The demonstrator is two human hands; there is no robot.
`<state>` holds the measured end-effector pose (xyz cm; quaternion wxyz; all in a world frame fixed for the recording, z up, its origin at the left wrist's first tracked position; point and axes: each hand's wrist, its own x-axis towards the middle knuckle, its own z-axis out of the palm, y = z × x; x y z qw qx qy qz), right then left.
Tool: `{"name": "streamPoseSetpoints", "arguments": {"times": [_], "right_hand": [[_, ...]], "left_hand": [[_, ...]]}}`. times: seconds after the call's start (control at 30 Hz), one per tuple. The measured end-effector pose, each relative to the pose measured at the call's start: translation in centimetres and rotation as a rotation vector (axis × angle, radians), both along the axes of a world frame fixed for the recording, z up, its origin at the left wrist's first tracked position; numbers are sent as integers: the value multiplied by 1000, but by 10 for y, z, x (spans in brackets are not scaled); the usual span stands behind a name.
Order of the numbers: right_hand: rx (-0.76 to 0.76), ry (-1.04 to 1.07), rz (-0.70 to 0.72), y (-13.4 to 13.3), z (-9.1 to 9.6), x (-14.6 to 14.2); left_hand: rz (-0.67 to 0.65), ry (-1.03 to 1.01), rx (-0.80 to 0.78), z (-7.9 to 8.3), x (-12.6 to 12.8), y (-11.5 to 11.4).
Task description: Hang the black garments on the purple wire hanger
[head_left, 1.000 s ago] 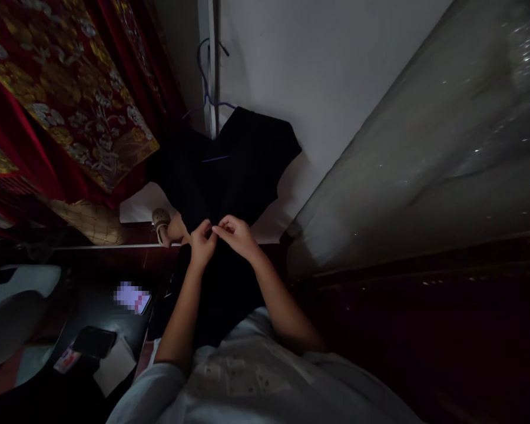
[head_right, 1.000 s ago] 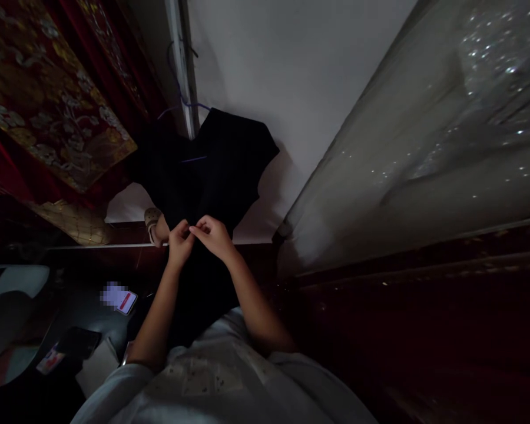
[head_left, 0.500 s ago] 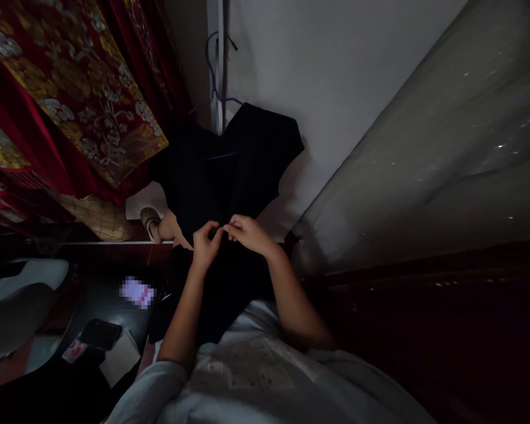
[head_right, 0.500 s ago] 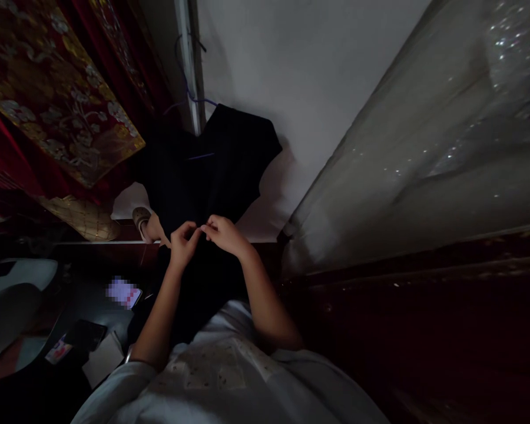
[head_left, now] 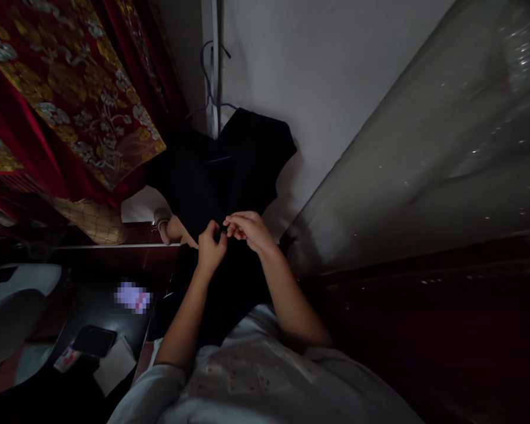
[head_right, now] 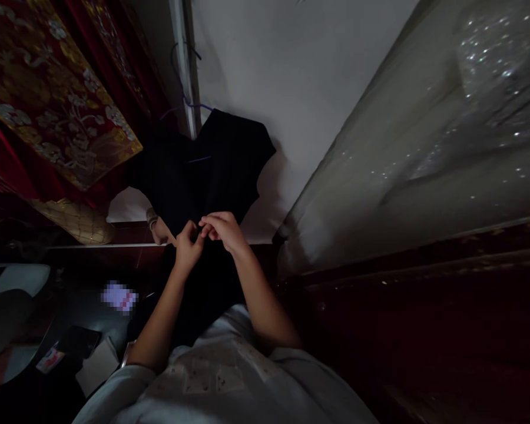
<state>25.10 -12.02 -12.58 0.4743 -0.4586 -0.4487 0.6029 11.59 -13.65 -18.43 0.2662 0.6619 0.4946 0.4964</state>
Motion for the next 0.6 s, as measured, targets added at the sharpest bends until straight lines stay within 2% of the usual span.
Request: {"name": "streamPoseSetpoints", "arguments": {"times": [0.07,0.17,0.23,0.3,0.4,0.47,0.6], "right_hand": [[106,10,-39,18,22,1],[297,37,-102,60,72,3],[350,78,-155,83,105,2],[364,123,-177,94,130,0],[398,128,-182,88,145,-2],[426,129,-217,79,145,1],[423,175,-344,70,141,18]], "left_hand": [[56,96,-46,1,2,-1],[107,267,-136,3,3,1],[114,349,-180,8,1,4],[103,414,-212,16,-2,7],[-26,522,-272,38,-9,14],[-122,487,-206,60,-15,19],[-139,166,270,115,-19,42]]}}
